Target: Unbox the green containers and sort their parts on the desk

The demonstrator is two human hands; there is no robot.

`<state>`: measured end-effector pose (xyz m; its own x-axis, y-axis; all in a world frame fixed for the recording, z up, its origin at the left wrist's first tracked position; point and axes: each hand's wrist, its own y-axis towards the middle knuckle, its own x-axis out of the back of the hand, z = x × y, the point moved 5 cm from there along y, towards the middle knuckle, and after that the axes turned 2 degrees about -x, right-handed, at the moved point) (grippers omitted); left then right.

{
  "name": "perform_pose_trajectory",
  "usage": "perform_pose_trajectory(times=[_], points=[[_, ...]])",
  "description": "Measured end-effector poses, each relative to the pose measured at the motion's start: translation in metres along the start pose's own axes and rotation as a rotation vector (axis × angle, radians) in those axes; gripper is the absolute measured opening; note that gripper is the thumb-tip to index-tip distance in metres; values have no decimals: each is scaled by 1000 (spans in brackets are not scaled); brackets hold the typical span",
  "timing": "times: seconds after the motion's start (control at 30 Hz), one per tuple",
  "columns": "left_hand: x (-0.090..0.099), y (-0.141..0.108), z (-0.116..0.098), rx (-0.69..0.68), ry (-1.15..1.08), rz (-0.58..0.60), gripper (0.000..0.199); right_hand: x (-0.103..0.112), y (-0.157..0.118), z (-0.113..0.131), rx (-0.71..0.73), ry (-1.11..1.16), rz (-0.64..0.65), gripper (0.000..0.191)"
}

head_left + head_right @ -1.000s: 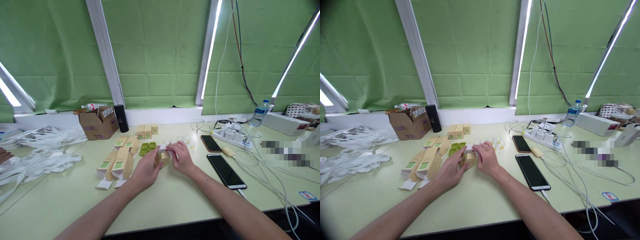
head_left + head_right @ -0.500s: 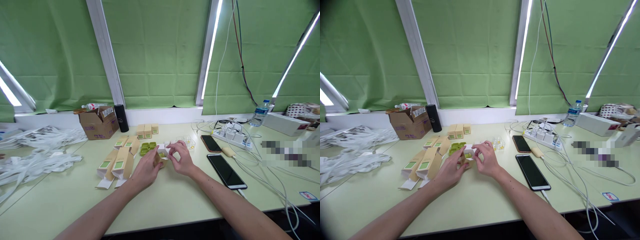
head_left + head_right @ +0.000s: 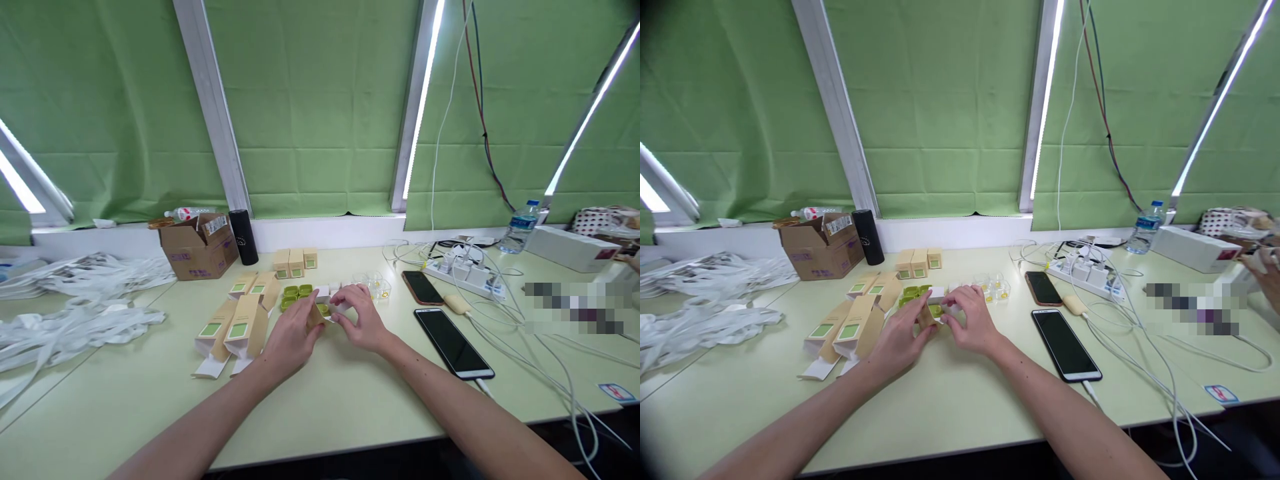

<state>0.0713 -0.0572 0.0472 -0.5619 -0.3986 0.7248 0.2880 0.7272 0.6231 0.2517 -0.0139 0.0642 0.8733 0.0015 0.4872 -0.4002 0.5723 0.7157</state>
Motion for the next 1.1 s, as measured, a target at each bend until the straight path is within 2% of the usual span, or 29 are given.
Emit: perform_pose_trajectory(times=[0.13, 0.3, 0.4, 0.57, 0.73, 0.9, 1.1], points=[[4, 0, -8, -108, 142, -37, 71, -4, 2, -4, -124, -20, -54, 2], [3, 0, -20, -213, 317, 3, 68, -17, 1, -13, -265, -53, -17, 4], [1, -1, -23, -244, 397, 19, 66, -20, 0, -17, -317, 11, -20, 9], [6, 0, -19, -207, 435, 0, 65, -18, -2, -26, -449, 284, -91, 7], [13, 4, -16, -187, 441, -46, 63, -25, -4, -36, -565, 641, -145, 30], [13, 5, -16, -174, 457, -62, 61, -28, -1, -45, -594, 768, -214, 45], [23, 9, -12, -152, 443, -142, 63, -13, 1, -50, -619, 836, -317, 49]])
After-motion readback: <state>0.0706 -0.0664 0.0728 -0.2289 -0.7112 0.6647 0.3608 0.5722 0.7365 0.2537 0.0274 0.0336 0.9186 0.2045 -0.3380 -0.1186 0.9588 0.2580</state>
